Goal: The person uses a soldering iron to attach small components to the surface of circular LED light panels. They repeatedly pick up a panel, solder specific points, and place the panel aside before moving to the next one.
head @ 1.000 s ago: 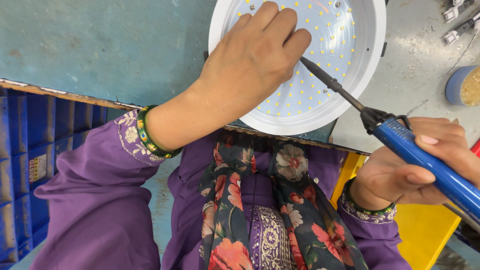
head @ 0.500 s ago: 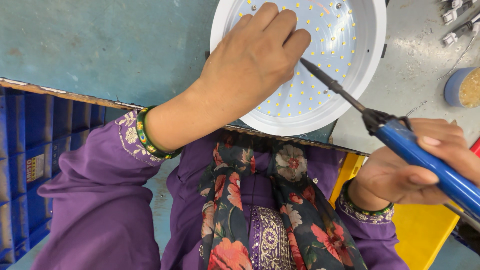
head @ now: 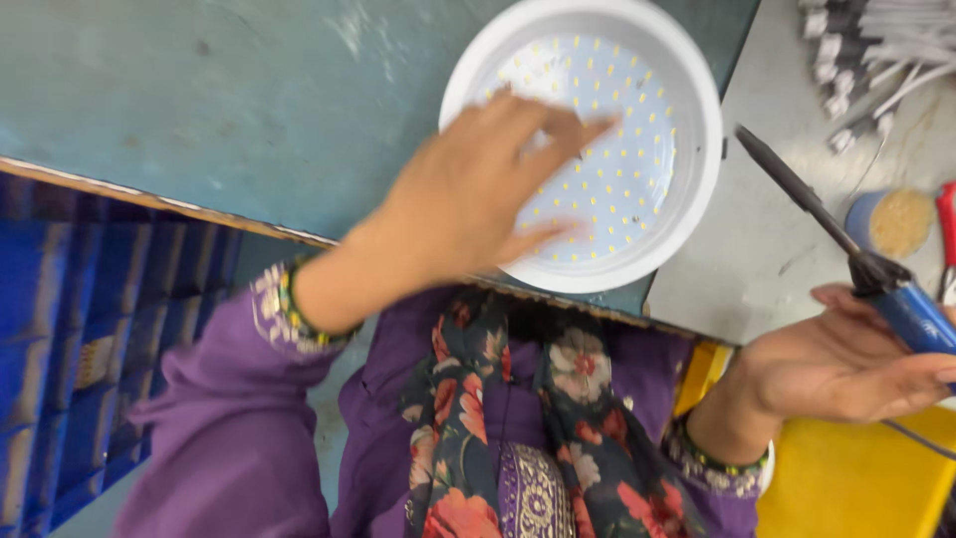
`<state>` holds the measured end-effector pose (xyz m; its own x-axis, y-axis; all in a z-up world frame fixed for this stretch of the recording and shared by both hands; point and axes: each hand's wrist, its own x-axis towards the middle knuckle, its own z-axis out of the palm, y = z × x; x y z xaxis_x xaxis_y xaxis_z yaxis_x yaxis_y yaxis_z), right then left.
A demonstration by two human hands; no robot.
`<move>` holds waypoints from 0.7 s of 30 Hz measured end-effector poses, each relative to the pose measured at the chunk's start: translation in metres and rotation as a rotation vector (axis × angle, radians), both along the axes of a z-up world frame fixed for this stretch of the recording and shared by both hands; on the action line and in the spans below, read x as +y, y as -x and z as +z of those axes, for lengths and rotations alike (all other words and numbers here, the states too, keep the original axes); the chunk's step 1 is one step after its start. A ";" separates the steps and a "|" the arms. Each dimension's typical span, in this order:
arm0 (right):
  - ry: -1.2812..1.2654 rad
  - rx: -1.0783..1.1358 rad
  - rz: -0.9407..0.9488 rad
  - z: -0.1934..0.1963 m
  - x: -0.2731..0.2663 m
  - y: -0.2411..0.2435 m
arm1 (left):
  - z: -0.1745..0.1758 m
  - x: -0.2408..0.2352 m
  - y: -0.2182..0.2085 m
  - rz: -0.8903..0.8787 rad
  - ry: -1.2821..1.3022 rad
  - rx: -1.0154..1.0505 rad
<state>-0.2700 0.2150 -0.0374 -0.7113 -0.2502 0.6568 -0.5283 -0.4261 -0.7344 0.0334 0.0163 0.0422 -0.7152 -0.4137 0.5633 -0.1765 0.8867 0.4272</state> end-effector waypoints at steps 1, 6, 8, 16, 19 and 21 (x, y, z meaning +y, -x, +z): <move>0.022 -0.075 -0.014 -0.007 0.003 0.006 | 0.005 0.010 -0.002 -0.068 0.009 0.016; 0.045 -0.171 0.111 -0.042 0.007 0.024 | -0.012 0.043 -0.010 -0.022 0.210 -0.139; 0.048 -0.132 0.161 -0.050 0.008 0.026 | -0.031 0.041 -0.025 0.044 0.246 -0.110; 0.011 -0.105 0.219 -0.044 0.002 0.013 | -0.034 -0.075 -0.105 0.510 0.428 -0.152; 0.064 -0.209 0.240 -0.038 -0.001 0.004 | -0.013 -0.154 -0.121 0.580 0.448 -0.170; 0.084 -0.214 0.253 -0.036 -0.002 0.001 | -0.011 -0.187 -0.119 0.638 0.432 -0.108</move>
<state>-0.2715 0.2128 -0.0730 -0.7576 -0.3877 0.5251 -0.2359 -0.5874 -0.7741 0.1520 -0.1704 0.0314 -0.4730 -0.5232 0.7089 -0.7295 0.6837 0.0179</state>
